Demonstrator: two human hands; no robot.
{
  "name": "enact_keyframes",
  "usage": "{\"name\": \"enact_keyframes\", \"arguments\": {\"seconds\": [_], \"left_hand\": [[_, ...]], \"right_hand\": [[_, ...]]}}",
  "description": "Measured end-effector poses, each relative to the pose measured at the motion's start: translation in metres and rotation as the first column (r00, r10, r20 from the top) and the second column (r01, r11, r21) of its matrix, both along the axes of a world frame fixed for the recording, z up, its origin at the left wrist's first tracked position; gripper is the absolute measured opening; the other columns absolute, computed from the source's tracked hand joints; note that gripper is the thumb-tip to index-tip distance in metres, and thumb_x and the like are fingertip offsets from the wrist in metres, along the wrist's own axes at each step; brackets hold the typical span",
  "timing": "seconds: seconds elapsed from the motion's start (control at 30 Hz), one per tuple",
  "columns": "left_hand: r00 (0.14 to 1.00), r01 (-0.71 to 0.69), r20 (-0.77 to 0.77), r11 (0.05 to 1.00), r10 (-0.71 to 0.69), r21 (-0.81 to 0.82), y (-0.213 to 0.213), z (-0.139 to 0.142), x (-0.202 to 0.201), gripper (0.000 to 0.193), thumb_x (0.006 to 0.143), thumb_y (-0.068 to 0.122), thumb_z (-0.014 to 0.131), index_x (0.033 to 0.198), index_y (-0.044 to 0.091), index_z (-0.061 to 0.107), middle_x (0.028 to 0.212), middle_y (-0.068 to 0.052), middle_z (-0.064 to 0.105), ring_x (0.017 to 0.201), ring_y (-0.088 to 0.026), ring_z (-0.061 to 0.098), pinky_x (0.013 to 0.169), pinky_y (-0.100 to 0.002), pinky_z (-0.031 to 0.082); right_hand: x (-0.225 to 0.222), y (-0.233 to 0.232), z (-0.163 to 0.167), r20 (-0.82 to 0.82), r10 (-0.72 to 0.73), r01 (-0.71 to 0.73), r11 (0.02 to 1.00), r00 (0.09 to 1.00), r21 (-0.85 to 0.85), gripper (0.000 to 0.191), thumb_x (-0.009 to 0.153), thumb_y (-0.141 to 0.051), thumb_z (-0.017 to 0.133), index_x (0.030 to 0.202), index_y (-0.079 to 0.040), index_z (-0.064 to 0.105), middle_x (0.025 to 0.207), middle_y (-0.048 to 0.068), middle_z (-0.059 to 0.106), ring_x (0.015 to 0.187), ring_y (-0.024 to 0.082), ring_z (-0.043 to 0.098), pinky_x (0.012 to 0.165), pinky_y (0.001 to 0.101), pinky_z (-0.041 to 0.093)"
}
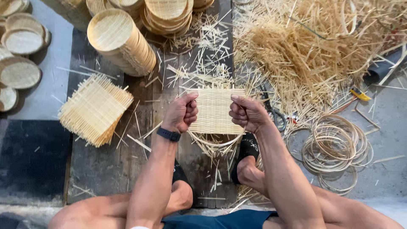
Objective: The person sits on the floor making round woven bamboo steamer mats. They lay a square woven bamboo sheet over a round wooden form, bend a thin bamboo rim ring around the edge, tuck and press the weave over the ring, then trim the excess bamboo ends with scissors and set the finished mat on a stack.
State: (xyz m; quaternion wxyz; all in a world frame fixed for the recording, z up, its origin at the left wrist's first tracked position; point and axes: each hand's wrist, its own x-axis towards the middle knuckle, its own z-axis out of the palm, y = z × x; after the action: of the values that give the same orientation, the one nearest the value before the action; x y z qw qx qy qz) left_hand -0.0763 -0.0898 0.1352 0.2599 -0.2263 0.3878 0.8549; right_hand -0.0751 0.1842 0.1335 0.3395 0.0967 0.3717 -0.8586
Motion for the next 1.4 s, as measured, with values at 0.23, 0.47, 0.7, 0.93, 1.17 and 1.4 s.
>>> {"name": "enact_keyframes", "arguments": {"seconds": [0.23, 0.47, 0.7, 0.93, 1.17, 1.4], "left_hand": [[0.998, -0.057, -0.004, 0.997, 0.058, 0.058, -0.005, -0.006, 0.003, 0.032, 0.095, 0.032, 0.07, 0.089, 0.001, 0.068, 0.061, 0.003, 0.049, 0.05, -0.006, 0.04, 0.043, -0.022, 0.032], [0.972, -0.229, -0.038, 0.971, 0.232, 0.072, -0.005, -0.05, 0.001, 0.022, 0.091, 0.022, 0.077, 0.1, 0.006, 0.066, 0.07, 0.0, 0.058, 0.056, -0.009, 0.052, 0.046, -0.022, 0.039], [0.964, -0.186, -0.265, 0.681, -0.013, -0.709, 0.007, -0.129, -0.002, 0.017, 0.081, 0.005, 0.081, 0.097, 0.003, 0.079, 0.088, -0.009, 0.078, 0.07, -0.015, 0.072, 0.064, -0.03, 0.06], [0.911, -0.2, -0.258, 0.2, -0.322, -0.959, 0.008, -0.172, -0.001, 0.02, 0.075, 0.014, 0.085, 0.094, 0.008, 0.082, 0.083, -0.01, 0.077, 0.071, -0.02, 0.073, 0.069, -0.033, 0.057], [0.949, -0.086, -0.143, 0.207, -0.282, -0.975, 0.001, -0.183, -0.001, 0.018, 0.069, 0.019, 0.089, 0.084, 0.011, 0.083, 0.076, -0.007, 0.078, 0.065, -0.018, 0.073, 0.065, -0.032, 0.056], [0.956, -0.094, -0.154, 0.24, -0.249, -0.966, 0.0, -0.19, -0.005, 0.019, 0.069, 0.019, 0.09, 0.084, 0.011, 0.083, 0.075, -0.007, 0.078, 0.065, -0.016, 0.074, 0.064, -0.031, 0.056]], "right_hand": [[0.012, -0.008, 0.003, 0.025, -0.165, 0.166, 0.986, 0.986, -0.024, 0.041, 0.102, -0.037, 0.06, 0.089, 0.001, 0.067, 0.06, -0.001, 0.047, 0.054, 0.012, 0.044, 0.051, 0.0259, 0.041], [0.016, 0.0, -0.021, -0.212, -0.193, 0.275, 0.824, 0.958, 0.495, 0.025, 0.086, -0.009, 0.075, 0.109, -0.001, 0.068, 0.088, 0.006, 0.075, 0.076, 0.014, 0.071, 0.069, 0.0305, 0.061], [0.005, -0.001, -0.096, -0.22, -0.146, 0.261, 0.414, 0.965, 0.872, 0.018, 0.086, -0.008, 0.077, 0.102, -0.001, 0.077, 0.085, 0.008, 0.076, 0.071, 0.015, 0.07, 0.063, 0.0315, 0.061], [0.009, -0.004, -0.146, -0.426, 0.169, 0.418, 0.08, 0.889, 0.905, 0.025, 0.079, -0.015, 0.082, 0.102, -0.006, 0.079, 0.086, 0.012, 0.077, 0.077, 0.021, 0.074, 0.077, 0.034, 0.058], [0.011, -0.003, -0.147, -0.352, 0.13, 0.347, 0.059, 0.927, 0.936, 0.024, 0.079, -0.018, 0.083, 0.1, -0.008, 0.08, 0.086, 0.012, 0.077, 0.078, 0.022, 0.074, 0.076, 0.0345, 0.057], [0.01, -0.008, -0.148, -0.342, 0.119, 0.34, 0.034, 0.932, 0.94, 0.023, 0.079, -0.019, 0.083, 0.099, -0.009, 0.081, 0.087, 0.011, 0.078, 0.079, 0.022, 0.075, 0.078, 0.0341, 0.057]]}}
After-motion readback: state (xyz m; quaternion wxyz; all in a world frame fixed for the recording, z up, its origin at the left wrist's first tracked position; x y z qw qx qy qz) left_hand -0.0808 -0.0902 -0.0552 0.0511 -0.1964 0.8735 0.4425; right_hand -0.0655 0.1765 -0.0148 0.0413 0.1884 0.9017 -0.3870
